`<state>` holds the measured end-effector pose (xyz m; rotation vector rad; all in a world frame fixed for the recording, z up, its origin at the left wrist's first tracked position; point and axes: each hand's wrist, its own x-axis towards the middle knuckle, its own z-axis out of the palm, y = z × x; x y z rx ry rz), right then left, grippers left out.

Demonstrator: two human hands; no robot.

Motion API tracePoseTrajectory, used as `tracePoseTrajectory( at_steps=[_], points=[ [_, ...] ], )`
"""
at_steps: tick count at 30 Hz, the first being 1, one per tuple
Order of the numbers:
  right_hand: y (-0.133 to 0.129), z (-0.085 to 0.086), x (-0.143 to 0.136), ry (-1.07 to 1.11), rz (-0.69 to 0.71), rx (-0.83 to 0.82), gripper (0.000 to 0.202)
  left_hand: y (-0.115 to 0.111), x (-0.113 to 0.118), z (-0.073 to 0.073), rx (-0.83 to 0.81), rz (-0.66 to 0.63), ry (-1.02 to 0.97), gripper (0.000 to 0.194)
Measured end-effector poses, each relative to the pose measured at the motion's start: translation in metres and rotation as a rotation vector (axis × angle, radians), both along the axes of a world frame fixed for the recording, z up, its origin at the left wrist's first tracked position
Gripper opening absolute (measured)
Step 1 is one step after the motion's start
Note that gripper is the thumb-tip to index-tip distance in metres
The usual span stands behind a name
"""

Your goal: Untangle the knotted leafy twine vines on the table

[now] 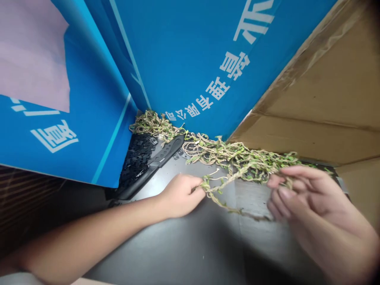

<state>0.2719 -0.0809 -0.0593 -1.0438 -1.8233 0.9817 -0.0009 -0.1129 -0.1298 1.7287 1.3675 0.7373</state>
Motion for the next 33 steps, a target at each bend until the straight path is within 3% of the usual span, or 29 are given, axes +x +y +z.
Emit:
tracePoseTrajectory(
  at_steps=[3,5,7,9,10,12,17,24,30,33],
  points=[
    [0.023,-0.023,0.004,-0.431,-0.137,0.261,0.034,-0.004,0.003,0.003,-0.068,-0.058,-0.031,0.029],
    [0.022,-0.037,0.001,-0.676,-0.172,0.478,0.040,-0.005,0.005,0.004,-0.099,-0.061,-0.013,0.029],
    [0.007,-0.045,-0.009,-0.691,-0.171,0.647,0.033,-0.006,0.007,0.005,-0.143,-0.068,-0.010,0.030],
    [-0.013,-0.049,-0.022,-0.588,0.016,0.720,0.024,-0.006,0.007,0.005,-0.196,-0.073,-0.032,0.032],
    [-0.022,-0.051,-0.029,-0.553,0.132,0.690,0.022,-0.007,0.007,0.005,-0.217,-0.076,-0.047,0.034],
    [-0.033,-0.056,-0.040,-0.532,0.217,0.613,0.024,-0.007,0.007,0.006,-0.241,-0.084,-0.066,0.036],
    [-0.031,-0.068,-0.051,-0.440,0.179,0.562,0.022,-0.010,0.008,0.010,-0.245,-0.092,-0.067,0.033],
    [-0.024,-0.070,-0.053,-0.365,0.161,0.590,0.025,-0.011,0.010,0.012,-0.238,-0.103,-0.016,0.030],
    [-0.029,-0.076,-0.054,-0.334,0.131,0.408,0.016,-0.013,0.014,0.012,-0.124,-0.022,0.149,0.028],
    [-0.031,-0.074,-0.055,-0.325,0.205,0.262,0.020,-0.013,0.015,0.015,-0.096,0.025,0.302,0.027]
  ],
)
